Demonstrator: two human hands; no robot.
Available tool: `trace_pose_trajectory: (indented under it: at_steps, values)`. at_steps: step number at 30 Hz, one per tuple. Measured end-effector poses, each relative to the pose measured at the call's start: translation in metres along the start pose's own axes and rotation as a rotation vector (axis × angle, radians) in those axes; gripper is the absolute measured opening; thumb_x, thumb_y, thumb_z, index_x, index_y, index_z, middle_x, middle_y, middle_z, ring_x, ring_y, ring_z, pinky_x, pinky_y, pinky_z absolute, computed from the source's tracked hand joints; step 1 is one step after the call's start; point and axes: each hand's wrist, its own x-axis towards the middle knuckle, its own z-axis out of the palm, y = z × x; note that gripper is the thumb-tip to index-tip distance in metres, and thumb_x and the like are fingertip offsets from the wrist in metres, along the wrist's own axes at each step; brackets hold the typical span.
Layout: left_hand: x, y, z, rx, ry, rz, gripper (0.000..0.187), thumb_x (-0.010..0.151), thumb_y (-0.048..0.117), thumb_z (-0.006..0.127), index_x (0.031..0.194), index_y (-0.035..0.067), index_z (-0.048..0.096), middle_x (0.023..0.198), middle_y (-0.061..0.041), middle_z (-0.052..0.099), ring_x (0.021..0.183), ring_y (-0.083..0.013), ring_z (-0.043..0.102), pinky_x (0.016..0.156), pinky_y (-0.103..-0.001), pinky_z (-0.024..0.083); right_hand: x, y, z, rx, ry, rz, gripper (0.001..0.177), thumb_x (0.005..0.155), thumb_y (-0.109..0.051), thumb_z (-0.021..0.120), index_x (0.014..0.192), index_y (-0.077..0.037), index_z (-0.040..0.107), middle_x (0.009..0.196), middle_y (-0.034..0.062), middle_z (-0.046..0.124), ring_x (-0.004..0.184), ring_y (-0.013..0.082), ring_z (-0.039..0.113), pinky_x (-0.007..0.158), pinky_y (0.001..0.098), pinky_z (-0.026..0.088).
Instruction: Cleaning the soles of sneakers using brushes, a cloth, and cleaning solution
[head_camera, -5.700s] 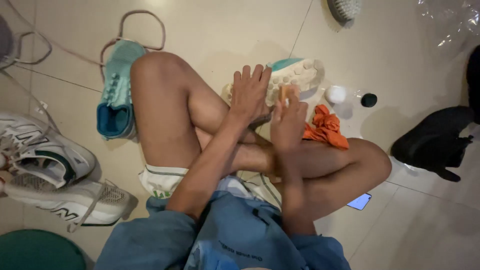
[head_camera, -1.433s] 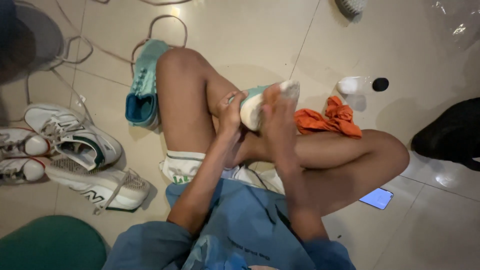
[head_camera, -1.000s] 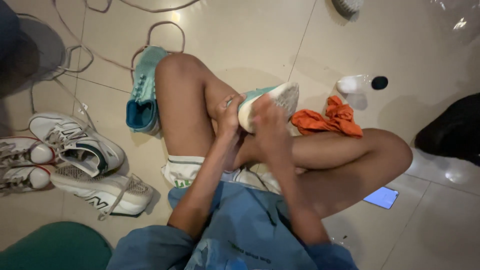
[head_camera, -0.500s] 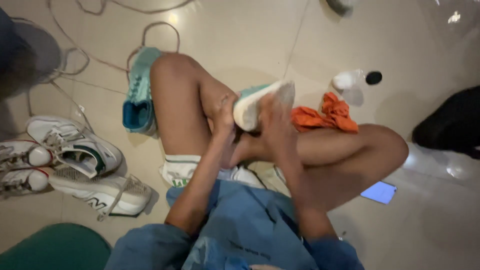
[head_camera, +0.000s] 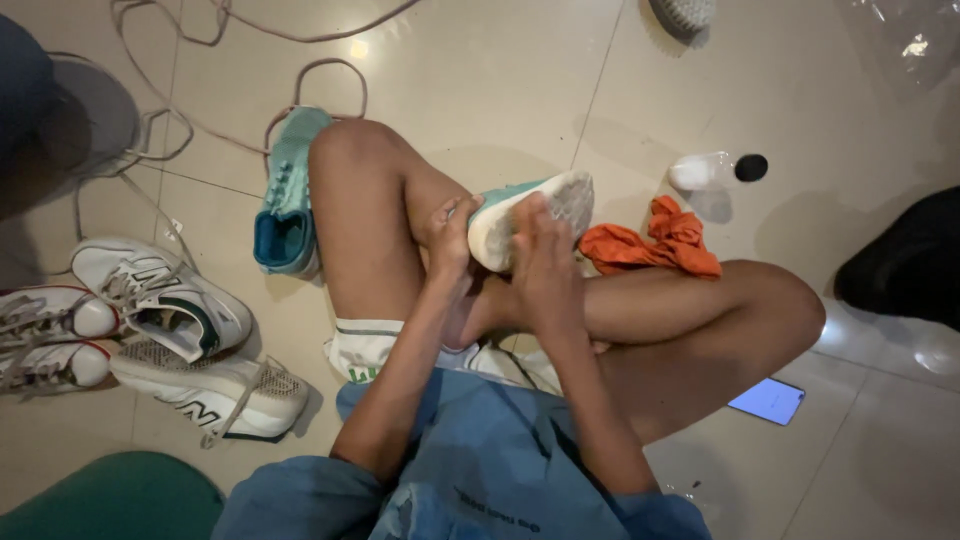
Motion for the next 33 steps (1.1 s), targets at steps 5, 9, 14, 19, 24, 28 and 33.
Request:
trace_pose_trajectory:
  at_steps: [5,9,14,19,24,28,33]
  values:
    - [-0.003,-0.003,0.003,0.030,0.078,0.022,0.033,0.070,0.032,0.085,0.090,0.007,0.075,0.068,-0.006,0.067,0.062,-0.0120,0.064,0.055,-0.027,0.055,0.015,-0.012,-0.038,0.314,-0.060,0.218,0.051,0.111,-0.036,0.049,0.157,-0.016,0.040,0.150,0.0236,0.049,0.121,0.0494,0.063,0.088,0.0604,0.057]
    - [0.014,-0.016,-0.001,0.021,0.058,0.012,0.024,0.075,0.031,0.081,0.086,0.010,0.074,0.069,-0.004,0.068,0.063,-0.0107,0.064,0.056,-0.025,0.056,-0.012,-0.031,-0.032,0.268,-0.052,0.167,0.054,0.109,-0.046,0.044,0.155,-0.017,0.043,0.140,0.0220,0.058,0.117,0.0486,0.065,0.088,0.0620,0.055]
    - [-0.003,-0.001,0.004,0.062,0.046,0.028,0.031,0.072,0.028,0.081,0.095,0.009,0.074,0.078,-0.008,0.068,0.072,-0.0181,0.066,0.066,-0.029,0.057,0.010,-0.055,-0.088,0.189,0.011,0.079,0.053,0.107,-0.038,0.056,0.151,-0.010,0.049,0.122,0.0221,0.059,0.098,0.0497,0.067,0.074,0.0603,0.057]
    - [-0.003,0.001,0.003,0.008,0.026,0.064,0.028,0.074,0.026,0.082,0.094,0.007,0.074,0.077,-0.007,0.068,0.069,-0.0163,0.066,0.064,-0.029,0.057,0.002,0.000,-0.032,0.255,0.005,0.108,0.048,0.109,-0.034,0.052,0.152,-0.013,0.050,0.131,0.0203,0.062,0.117,0.0429,0.066,0.087,0.0519,0.057]
    - [0.008,-0.017,-0.008,0.335,0.101,0.022,0.048,0.071,0.052,0.083,0.106,0.019,0.079,0.081,-0.007,0.075,0.082,-0.0217,0.075,0.076,-0.037,0.059,-0.026,-0.020,-0.040,0.152,-0.011,-0.060,0.050,0.106,-0.046,0.050,0.148,-0.019,0.053,0.114,0.0045,0.058,0.097,0.0313,0.072,0.071,0.0378,0.060]
    - [-0.006,0.004,-0.002,0.110,0.032,0.058,0.023,0.072,0.032,0.080,0.087,0.014,0.076,0.068,-0.002,0.067,0.061,-0.0111,0.065,0.056,-0.024,0.054,-0.002,0.010,-0.021,0.072,-0.007,-0.075,0.045,0.108,-0.029,0.056,0.148,-0.010,0.052,0.135,0.0199,0.061,0.116,0.0422,0.066,0.084,0.0517,0.059]
    - [-0.004,0.002,0.000,0.043,0.024,0.087,0.018,0.072,0.025,0.079,0.084,0.011,0.076,0.063,-0.004,0.066,0.056,-0.0108,0.064,0.051,-0.024,0.053,-0.011,-0.004,-0.028,0.226,-0.005,0.125,0.045,0.110,-0.034,0.053,0.147,-0.009,0.052,0.135,0.0220,0.063,0.119,0.0427,0.065,0.090,0.0517,0.056]
